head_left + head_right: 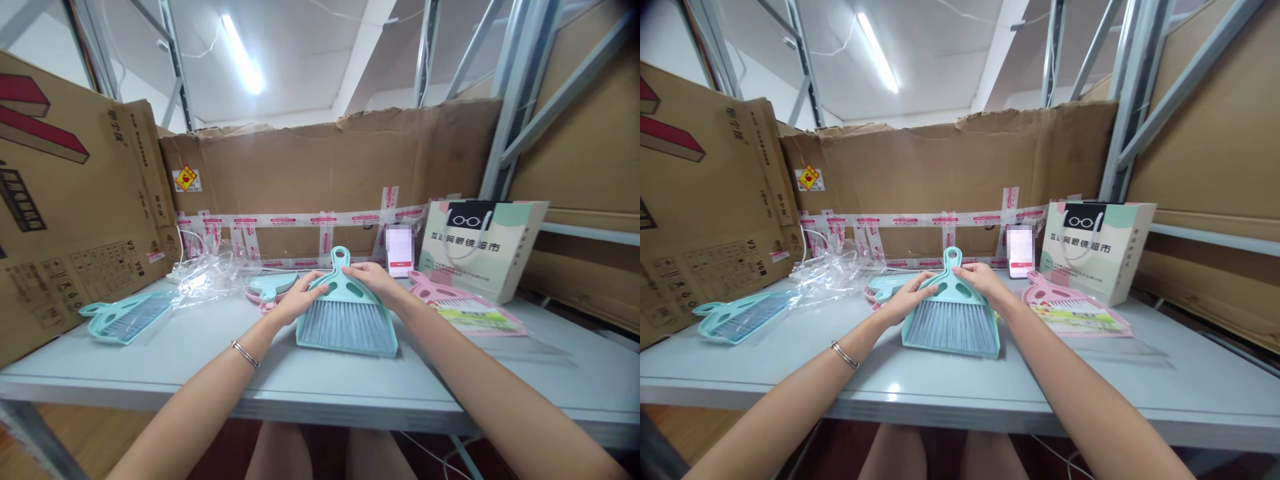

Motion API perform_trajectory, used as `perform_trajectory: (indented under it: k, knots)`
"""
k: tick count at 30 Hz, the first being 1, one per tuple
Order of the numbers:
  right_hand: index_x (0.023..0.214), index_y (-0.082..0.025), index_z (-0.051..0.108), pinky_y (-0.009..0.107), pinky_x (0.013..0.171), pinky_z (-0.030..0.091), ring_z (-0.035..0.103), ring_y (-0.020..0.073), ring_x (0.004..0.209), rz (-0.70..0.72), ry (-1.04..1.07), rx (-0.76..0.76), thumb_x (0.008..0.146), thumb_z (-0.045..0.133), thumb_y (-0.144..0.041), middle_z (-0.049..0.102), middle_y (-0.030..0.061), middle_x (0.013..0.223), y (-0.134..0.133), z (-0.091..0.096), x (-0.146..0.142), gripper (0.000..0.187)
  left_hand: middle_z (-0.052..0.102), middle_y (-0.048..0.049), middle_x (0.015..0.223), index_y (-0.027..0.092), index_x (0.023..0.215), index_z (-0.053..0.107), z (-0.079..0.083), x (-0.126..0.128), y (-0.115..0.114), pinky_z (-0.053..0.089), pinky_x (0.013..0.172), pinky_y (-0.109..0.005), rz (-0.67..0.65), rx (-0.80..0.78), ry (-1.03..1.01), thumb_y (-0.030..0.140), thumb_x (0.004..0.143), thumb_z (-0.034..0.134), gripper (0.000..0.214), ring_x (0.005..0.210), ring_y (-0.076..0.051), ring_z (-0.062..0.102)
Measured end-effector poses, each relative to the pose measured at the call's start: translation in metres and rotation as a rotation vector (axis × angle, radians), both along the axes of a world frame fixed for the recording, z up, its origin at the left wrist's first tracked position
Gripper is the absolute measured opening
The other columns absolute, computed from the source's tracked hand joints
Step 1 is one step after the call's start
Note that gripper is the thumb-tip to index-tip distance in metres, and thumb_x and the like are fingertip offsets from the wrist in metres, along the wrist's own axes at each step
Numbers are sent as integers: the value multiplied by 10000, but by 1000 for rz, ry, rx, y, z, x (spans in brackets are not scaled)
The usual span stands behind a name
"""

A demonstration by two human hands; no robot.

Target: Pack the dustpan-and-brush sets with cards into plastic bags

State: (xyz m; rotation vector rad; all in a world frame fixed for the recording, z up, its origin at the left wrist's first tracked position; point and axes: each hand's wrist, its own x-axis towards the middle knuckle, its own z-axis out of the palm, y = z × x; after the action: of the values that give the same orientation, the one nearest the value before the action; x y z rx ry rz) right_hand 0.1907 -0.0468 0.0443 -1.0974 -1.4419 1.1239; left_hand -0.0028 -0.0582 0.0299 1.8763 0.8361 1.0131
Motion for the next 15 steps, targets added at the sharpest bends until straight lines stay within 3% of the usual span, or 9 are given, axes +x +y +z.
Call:
perform_trajectory:
  k: [3, 6, 9, 11, 13, 15]
  knots:
    - [965, -159, 650, 264, 672, 491, 630, 170, 803, -92, -63, 115, 770, 558, -470, 684, 92, 935, 9, -2, 19, 378, 599, -1, 984, 222, 944, 578, 3, -10, 9, 383, 845, -281, 100, 25, -70, 407, 752, 574, 266, 930, -176, 533]
    - [998, -128, 620, 312, 785, 463, 596, 215, 949, -342, -489, 144, 775, 572, -383, 643, 139, 1047, 24, -16, 49, 342, 608, 7, 929, 217, 933, 581, 4, -24, 21, 393, 816, -266, 198, 29, -173, 413, 734, 588, 279, 879, -163, 542]
    - [1061, -69, 588, 352, 805, 442, 576, 272, 981, -362, -914, 12, 697, 648, -402, 608, 200, 1084, 36, -36, 70, 497, 610, 12, 856, 212, 933, 584, 1, -34, 30, 407, 766, -255, 237, 18, -238, 424, 724, 594, 298, 803, -148, 548]
    - [1103, -59, 566, 352, 790, 440, 552, 296, 1024, -366, -1040, -25, 659, 666, -453, 574, 218, 1134, 42, -45, 75, 603, 612, 9, 853, 207, 930, 591, -1, -36, 32, 409, 762, -254, 244, 21, -243, 424, 723, 596, 300, 798, -146, 549]
    - [1057, -69, 591, 334, 755, 443, 557, 293, 1011, -371, -1086, -39, 637, 679, -456, 586, 207, 1111, 45, -48, 76, 578, 616, 3, 880, 205, 931, 599, -2, -35, 32, 405, 776, -254, 247, 32, -230, 421, 723, 599, 300, 824, -150, 550]
    - [928, -102, 640, 301, 685, 448, 604, 255, 889, -341, -1087, -60, 636, 690, -405, 646, 155, 975, 46, -46, 76, 424, 623, 0, 911, 206, 930, 609, -2, -34, 31, 399, 798, -257, 251, 38, -212, 420, 717, 604, 301, 859, -158, 551]
